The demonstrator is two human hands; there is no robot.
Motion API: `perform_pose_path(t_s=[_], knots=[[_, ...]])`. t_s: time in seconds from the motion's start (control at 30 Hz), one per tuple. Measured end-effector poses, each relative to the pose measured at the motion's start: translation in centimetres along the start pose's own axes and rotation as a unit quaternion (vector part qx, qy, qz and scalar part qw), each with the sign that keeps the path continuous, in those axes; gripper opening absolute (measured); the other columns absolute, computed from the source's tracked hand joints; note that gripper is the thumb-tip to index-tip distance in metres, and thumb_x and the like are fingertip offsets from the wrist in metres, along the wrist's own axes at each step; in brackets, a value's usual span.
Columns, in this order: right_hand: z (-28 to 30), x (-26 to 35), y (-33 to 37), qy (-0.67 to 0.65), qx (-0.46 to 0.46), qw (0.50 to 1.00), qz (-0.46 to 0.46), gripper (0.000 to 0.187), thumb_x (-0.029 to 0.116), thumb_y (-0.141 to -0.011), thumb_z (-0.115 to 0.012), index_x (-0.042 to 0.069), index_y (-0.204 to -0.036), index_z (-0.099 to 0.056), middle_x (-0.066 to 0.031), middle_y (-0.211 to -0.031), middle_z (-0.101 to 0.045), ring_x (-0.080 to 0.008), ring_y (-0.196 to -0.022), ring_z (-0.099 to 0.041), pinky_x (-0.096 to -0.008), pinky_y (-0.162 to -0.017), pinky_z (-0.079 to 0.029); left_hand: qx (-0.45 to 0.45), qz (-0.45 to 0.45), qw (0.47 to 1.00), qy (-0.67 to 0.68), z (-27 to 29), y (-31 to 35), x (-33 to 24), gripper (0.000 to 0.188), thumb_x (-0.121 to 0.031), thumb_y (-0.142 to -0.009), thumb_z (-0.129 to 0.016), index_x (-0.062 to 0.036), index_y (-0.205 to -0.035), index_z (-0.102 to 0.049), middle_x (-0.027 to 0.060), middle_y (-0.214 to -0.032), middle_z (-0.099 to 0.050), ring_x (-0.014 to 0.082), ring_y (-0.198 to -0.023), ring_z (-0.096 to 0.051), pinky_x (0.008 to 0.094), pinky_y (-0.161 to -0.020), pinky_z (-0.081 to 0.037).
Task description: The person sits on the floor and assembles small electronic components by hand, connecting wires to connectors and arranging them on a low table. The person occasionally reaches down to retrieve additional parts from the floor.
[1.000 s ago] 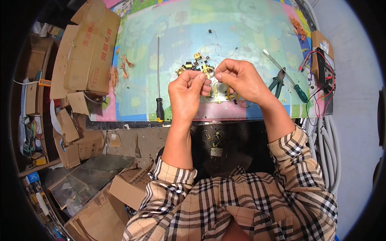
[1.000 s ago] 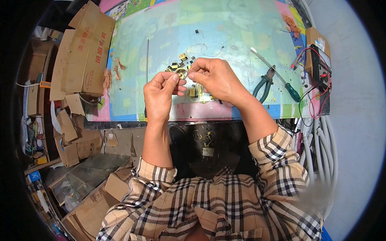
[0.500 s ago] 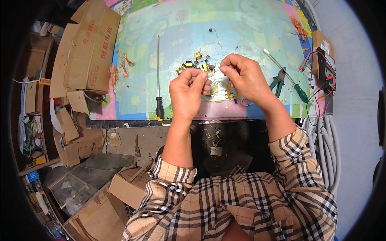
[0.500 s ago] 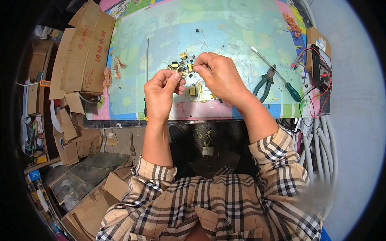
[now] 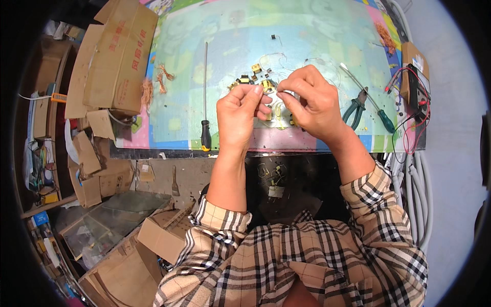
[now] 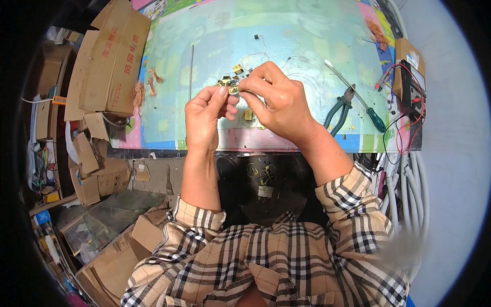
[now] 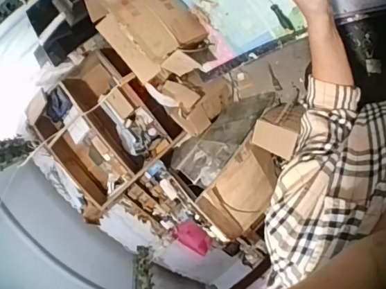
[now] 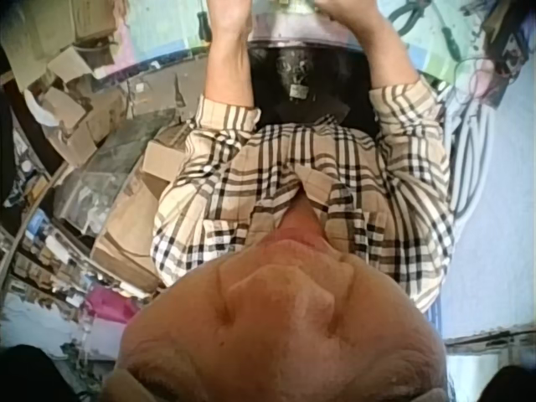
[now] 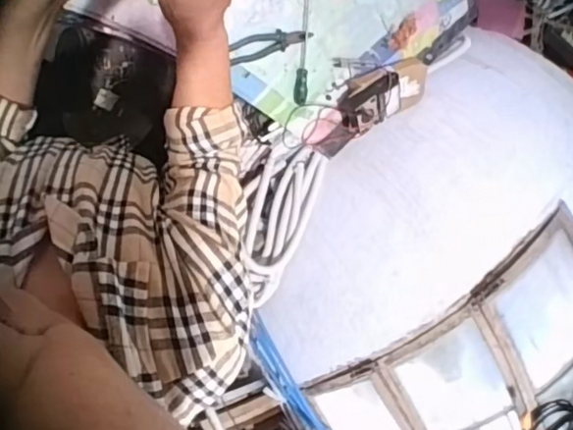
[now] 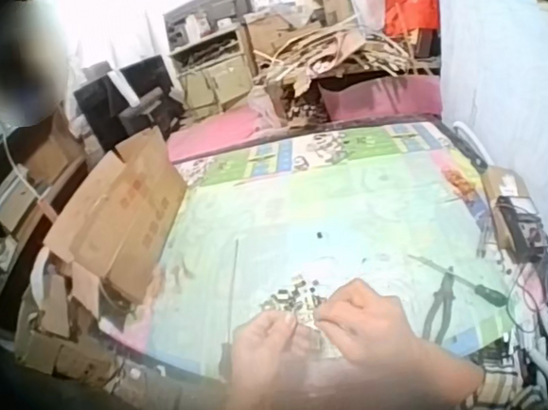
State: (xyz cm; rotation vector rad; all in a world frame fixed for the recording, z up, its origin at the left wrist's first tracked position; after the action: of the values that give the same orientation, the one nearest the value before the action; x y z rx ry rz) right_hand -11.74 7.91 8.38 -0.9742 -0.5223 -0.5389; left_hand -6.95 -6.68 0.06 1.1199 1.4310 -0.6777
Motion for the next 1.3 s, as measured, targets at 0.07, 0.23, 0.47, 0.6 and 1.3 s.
perform_pose_path(t_s=[0.07,0.23,0.47,0.6,1.3], knots=[[-0.5,-0.2,0.1,0.028,0.015,0.999,-0.009,0.01,0.005,-0.074,-0.072,0.007,-0.083,-0.068,-0.005,-0.081,-0.06,-0.0185,-0.062,-0.062,-0.029,-0.053,-0.05,-0.017,-0.021,0.999,-0.022,0.2,0.1,-0.3,0.017,-0.015,-0.094,-0.061,0.0016,-0.09,-0.064,0.0094,-0.079,-0.068,0.0115,-0.062,-0.06,0.0235,-0.055,-0.047],[-0.9,-0.6,0.3,0.063,0.028,0.998,0.004,0.009,0.007,-0.075,-0.073,0.007,-0.082,-0.067,-0.0045,-0.08,-0.06,-0.02,-0.061,-0.062,-0.0302,-0.053,-0.05,-0.022,-0.046,0.996,-0.074,-0.1,0.3,-0.7,0.014,-0.012,-0.093,-0.062,0.0017,-0.09,-0.065,0.0065,-0.077,-0.066,0.0089,-0.062,-0.058,0.0222,-0.054,-0.046],[-1.9,-0.7,0.6,0.087,0.065,0.994,-0.003,0.01,0.007,-0.08,-0.067,0.005,-0.085,-0.059,-0.0072,-0.079,-0.054,-0.0241,-0.062,-0.058,-0.0338,-0.051,-0.048,-0.013,-0.076,0.983,-0.166,-0.7,0.7,-1.2,0.013,-0.011,-0.094,-0.06,0.0006,-0.09,-0.064,0.0031,-0.074,-0.064,0.007,-0.061,-0.057,0.0212,-0.055,-0.046],[-2.2,-1.3,0.7,0.059,0.078,0.994,-0.054,0.009,0.006,-0.083,-0.064,0.004,-0.088,-0.056,-0.0106,-0.08,-0.053,-0.0288,-0.067,-0.058,-0.0364,-0.055,-0.048,-0.018,-0.075,0.985,-0.157,-0.7,0.7,-1.3,0.014,-0.013,-0.095,-0.059,0.0002,-0.091,-0.062,0.0028,-0.074,-0.063,0.0067,-0.061,-0.056,0.0211,-0.054,-0.046],[-5.3,-5.1,3.8,-0.437,0.084,0.814,-0.373,0.015,0.017,-0.096,-0.053,0.002,-0.097,-0.057,-0.0003,-0.081,-0.056,-0.0045,-0.062,-0.047,-0.0202,-0.057,-0.038,0.01,-0.028,0.999,-0.018,-0.2,0.1,-0.4,0.016,-0.015,-0.094,-0.06,0.0,-0.09,-0.061,0.0058,-0.073,-0.063,0.0098,-0.06,-0.056,0.0239,-0.054,-0.047]])
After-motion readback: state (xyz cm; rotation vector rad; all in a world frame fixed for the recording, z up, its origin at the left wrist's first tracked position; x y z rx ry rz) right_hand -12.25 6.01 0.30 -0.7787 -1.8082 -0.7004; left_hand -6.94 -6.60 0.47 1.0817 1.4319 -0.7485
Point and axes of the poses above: each hand's wrist, its own y-axis away from the middle knuckle, its own z-axis out of the back of the hand, x = y × z, the point moved 9 cm from there along -y, towards the middle knuckle
